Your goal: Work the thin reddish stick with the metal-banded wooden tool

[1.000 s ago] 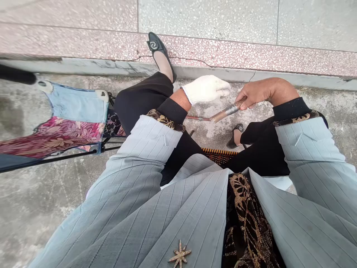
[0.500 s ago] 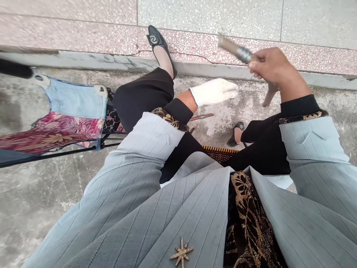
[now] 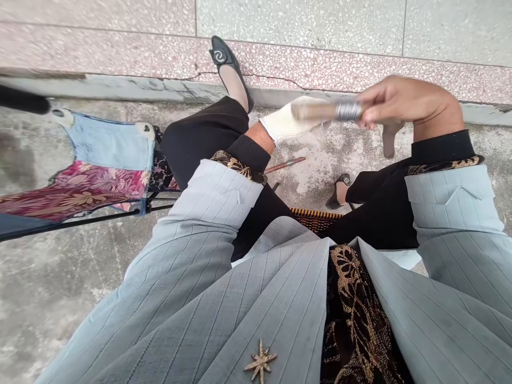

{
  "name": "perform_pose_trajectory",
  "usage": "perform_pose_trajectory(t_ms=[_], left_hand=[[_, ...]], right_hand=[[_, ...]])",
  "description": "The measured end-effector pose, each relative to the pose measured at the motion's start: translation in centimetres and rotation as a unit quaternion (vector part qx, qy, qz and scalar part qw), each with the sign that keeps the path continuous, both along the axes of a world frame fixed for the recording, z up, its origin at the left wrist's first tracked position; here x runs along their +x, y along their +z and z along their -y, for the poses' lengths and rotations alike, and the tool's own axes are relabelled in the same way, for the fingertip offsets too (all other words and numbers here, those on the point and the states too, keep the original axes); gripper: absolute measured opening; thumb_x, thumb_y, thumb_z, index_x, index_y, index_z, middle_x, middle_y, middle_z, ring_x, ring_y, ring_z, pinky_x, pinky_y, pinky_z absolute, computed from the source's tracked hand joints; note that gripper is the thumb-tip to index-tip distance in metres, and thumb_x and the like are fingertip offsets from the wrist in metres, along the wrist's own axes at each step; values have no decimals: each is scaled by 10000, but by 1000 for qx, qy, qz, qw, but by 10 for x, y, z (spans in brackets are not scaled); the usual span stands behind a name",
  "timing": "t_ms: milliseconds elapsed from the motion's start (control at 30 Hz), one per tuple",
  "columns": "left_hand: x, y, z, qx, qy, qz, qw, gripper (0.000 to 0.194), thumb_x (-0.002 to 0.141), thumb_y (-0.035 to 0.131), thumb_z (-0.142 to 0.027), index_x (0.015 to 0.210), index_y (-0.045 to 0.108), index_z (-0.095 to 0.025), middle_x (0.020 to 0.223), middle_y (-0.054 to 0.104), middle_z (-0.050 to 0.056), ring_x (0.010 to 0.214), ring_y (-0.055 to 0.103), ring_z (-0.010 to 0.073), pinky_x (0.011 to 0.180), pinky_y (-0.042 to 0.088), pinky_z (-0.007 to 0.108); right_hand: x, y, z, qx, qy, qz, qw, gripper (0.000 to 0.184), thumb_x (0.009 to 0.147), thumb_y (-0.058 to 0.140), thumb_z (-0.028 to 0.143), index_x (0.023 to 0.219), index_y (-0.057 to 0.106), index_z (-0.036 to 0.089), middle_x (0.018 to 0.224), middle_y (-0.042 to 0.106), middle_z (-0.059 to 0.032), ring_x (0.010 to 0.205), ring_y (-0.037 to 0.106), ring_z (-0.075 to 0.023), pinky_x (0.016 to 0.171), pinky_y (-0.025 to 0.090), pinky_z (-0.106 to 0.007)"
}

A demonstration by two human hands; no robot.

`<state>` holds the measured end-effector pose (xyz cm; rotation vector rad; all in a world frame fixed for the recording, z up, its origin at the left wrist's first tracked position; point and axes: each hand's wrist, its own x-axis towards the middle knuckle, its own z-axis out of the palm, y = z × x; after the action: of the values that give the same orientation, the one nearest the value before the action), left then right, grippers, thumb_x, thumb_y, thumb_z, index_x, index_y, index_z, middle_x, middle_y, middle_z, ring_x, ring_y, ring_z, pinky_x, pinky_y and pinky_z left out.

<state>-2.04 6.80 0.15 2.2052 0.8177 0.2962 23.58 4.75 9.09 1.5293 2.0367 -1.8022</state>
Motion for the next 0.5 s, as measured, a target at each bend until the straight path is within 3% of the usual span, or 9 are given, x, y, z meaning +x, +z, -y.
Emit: perform_pose_trajectory(t_ms=[67, 133, 233, 300, 400, 467, 500], left_hand=[[2, -4, 3, -14, 20, 13, 1000, 387, 1071, 435, -278, 1024, 784, -117, 819, 738, 41, 746, 610, 156, 725, 511, 252], [6, -8, 7, -22, 6, 8, 1000, 344, 1059, 457, -289, 1045, 766, -136, 866, 742, 68, 785, 647, 187, 780, 507, 302], [10, -11, 14, -12, -47, -16, 999, 344, 1042, 460, -345, 1058, 754, -169, 914, 744, 58, 892, 678, 209, 852, 492, 316], [12, -10, 18, 3, -68, -36, 997, 366, 1044, 439, -379, 1077, 748, -184, 929, 745, 52, 948, 689, 224, 867, 479, 324], [12, -7, 20, 26, -75, -72, 994, 427, 1057, 396, -436, 1109, 743, -192, 972, 754, 68, 997, 687, 251, 873, 465, 354], [11, -6, 18, 44, -60, -90, 993, 450, 1059, 376, -451, 1114, 742, -197, 1001, 760, 89, 989, 675, 259, 866, 461, 376], [9, -6, 16, 51, -46, -93, 993, 447, 1055, 372, -443, 1106, 741, -196, 1008, 759, 98, 972, 671, 261, 855, 458, 384]], right_hand=[[6, 9, 5, 75, -114, -82, 987, 309, 880, 791, 591, 930, 717, 295, 1061, 710, -79, 977, 634, -287, 922, 560, -507], [8, 7, 5, 137, -197, -106, 965, 356, 864, 783, 644, 876, 659, 310, 1124, 725, -98, 959, 646, -296, 904, 574, -512], [2, -6, -1, 167, -239, 1, 956, 445, 832, 770, 693, 891, 659, 266, 1142, 745, -171, 1003, 667, -336, 936, 572, -551], [-6, -13, -6, 158, -207, 119, 958, 485, 863, 717, 721, 1013, 716, 260, 1164, 749, -187, 1029, 669, -356, 925, 571, -553], [-16, -21, -11, 156, -90, 267, 947, 484, 971, 628, 658, 1179, 750, 238, 1243, 742, -183, 1089, 659, -348, 929, 547, -504], [-17, -28, -12, 154, -6, 316, 936, 431, 1010, 635, 561, 1122, 766, 165, 1228, 737, -203, 1108, 656, -346, 964, 513, -501], [-15, -33, -13, 144, 32, 295, 944, 395, 1010, 663, 519, 1065, 771, 143, 1174, 744, -199, 1105, 657, -344, 979, 499, -503]])
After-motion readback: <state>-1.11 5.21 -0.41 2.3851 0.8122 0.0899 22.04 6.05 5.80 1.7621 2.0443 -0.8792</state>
